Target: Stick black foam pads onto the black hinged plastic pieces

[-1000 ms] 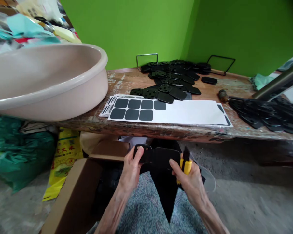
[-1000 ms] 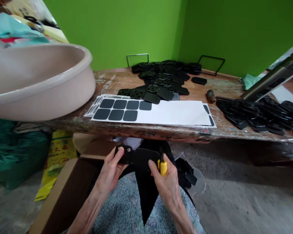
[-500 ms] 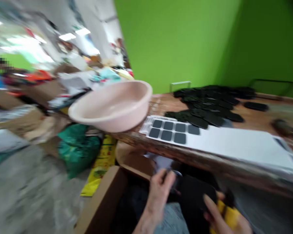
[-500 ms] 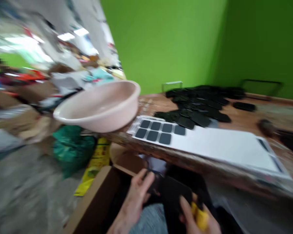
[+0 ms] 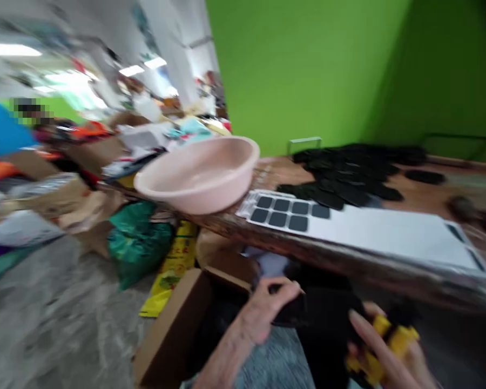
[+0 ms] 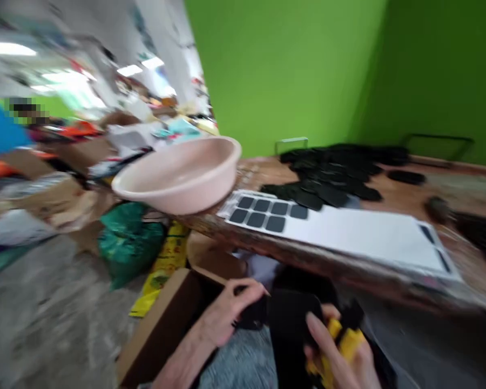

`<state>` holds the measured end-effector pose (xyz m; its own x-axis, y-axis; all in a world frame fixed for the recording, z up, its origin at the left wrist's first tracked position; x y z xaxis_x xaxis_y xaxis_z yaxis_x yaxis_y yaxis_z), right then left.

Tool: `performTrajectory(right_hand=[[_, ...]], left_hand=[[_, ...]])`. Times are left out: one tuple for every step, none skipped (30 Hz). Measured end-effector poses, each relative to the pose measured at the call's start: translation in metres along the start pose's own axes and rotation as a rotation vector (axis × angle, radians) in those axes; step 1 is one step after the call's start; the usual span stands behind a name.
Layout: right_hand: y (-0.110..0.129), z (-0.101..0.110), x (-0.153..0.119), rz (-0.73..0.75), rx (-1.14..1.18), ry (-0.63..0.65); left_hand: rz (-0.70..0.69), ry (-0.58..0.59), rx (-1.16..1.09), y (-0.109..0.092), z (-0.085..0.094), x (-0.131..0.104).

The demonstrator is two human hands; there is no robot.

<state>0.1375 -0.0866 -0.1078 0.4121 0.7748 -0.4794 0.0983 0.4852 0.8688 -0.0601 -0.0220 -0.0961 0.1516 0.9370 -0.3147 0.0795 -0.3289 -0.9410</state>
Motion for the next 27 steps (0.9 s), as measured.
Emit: performTrajectory(right_hand=[[-0.005, -0.002, -0.001, -0.055, 0.149, 0.079], [-0.008, -0.004, -0.001, -0.107, 0.265, 0.137], [-0.01, -0.004, -0.002, -0.134, 0.353, 0.15], [-0.011, -0.006, -0.002, -0.148, 0.42, 0.17], [-0.011, -0.007, -0.002, -0.151, 0.452, 0.176], [-0.011, -0.009, -0.002, -0.151, 0.471, 0.186], [-0.011, -0.012, -0.001, -0.154, 0.483, 0.208], [-0.011, -0.015, -0.001, -0.155, 0.491, 0.231], [-0.011, -0.017, 0.0, -0.151, 0.491, 0.249], [-0.011, -0.017, 0.001, -0.142, 0.486, 0.258], [-0.01, -0.017, 0.002, -0.124, 0.475, 0.261], [-0.008, -0.017, 0.003, -0.1, 0.462, 0.263], [-0.007, -0.016, 0.004, -0.078, 0.452, 0.268], [-0.006, -0.015, 0.005, -0.064, 0.456, 0.273], [-0.005, -0.014, 0.006, -0.058, 0.472, 0.275], [-0.005, -0.013, 0.007, -0.055, 0.496, 0.271], [-0.005, -0.012, 0.008, -0.051, 0.521, 0.262], [-0.006, -0.011, 0.01, -0.05, 0.542, 0.247], [-0.008, -0.01, 0.012, -0.051, 0.554, 0.226], [-0.01, -0.01, 0.013, -0.055, 0.553, 0.205], [-0.011, -0.01, 0.014, -0.061, 0.542, 0.19], [-0.013, -0.011, 0.015, -0.069, 0.527, 0.179], [-0.014, -0.011, 0.015, -0.076, 0.509, 0.174], [-0.015, -0.012, 0.015, -0.078, 0.487, 0.174], [-0.014, -0.012, 0.014, -0.074, 0.46, 0.179], [-0.014, -0.012, 0.012, -0.068, 0.431, 0.177], [-0.013, -0.01, 0.011, -0.058, 0.398, 0.166]], left_hand=[[0.027, 0.059, -0.034, -0.002, -0.007, 0.002], [0.048, 0.111, -0.061, -0.002, -0.013, 0.004], [0.072, 0.156, -0.084, 0.0, -0.018, 0.006], [0.09, 0.187, -0.105, 0.003, -0.021, 0.007], [0.106, 0.207, -0.127, 0.006, -0.023, 0.008], [0.119, 0.219, -0.151, 0.009, -0.024, 0.008], [0.125, 0.222, -0.174, 0.011, -0.024, 0.008], [0.125, 0.218, -0.194, 0.013, -0.023, 0.008], [0.122, 0.21, -0.207, 0.014, -0.022, 0.008], [0.117, 0.205, -0.214, 0.015, -0.021, 0.009], [0.112, 0.199, -0.219, 0.016, -0.02, 0.009], [0.109, 0.191, -0.226, 0.016, -0.02, 0.01], [0.107, 0.178, -0.236, 0.017, -0.019, 0.011], [0.105, 0.161, -0.25, 0.018, -0.018, 0.013], [0.104, 0.144, -0.263, 0.019, -0.017, 0.014], [0.103, 0.123, -0.273, 0.02, -0.016, 0.015], [0.105, 0.097, -0.279, 0.022, -0.015, 0.016], [0.107, 0.076, -0.28, 0.024, -0.013, 0.016], [0.107, 0.071, -0.284, 0.026, -0.013, 0.017], [0.107, 0.082, -0.288, 0.027, -0.014, 0.017], [0.106, 0.104, -0.289, 0.028, -0.015, 0.017], [0.102, 0.135, -0.282, 0.028, -0.016, 0.017], [0.098, 0.169, -0.268, 0.028, -0.018, 0.016], [0.095, 0.195, -0.247, 0.028, -0.019, 0.015], [0.095, 0.21, -0.223, 0.028, -0.02, 0.015], [0.092, 0.214, -0.202, 0.028, -0.02, 0.014], [0.088, 0.21, -0.188, 0.027, -0.021, 0.013]])
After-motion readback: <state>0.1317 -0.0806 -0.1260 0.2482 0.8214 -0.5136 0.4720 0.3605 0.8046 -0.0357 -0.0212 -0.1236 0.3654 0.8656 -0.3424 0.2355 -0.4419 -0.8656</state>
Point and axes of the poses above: each hand's wrist, its own x-axis towards the middle knuckle, its own z-axis out of the back of the hand, y = z × x, the point moved 7 cm from there along x, towards the middle knuckle, and after that the axes turned 11 degrees about -z, right-handed, at the moved point
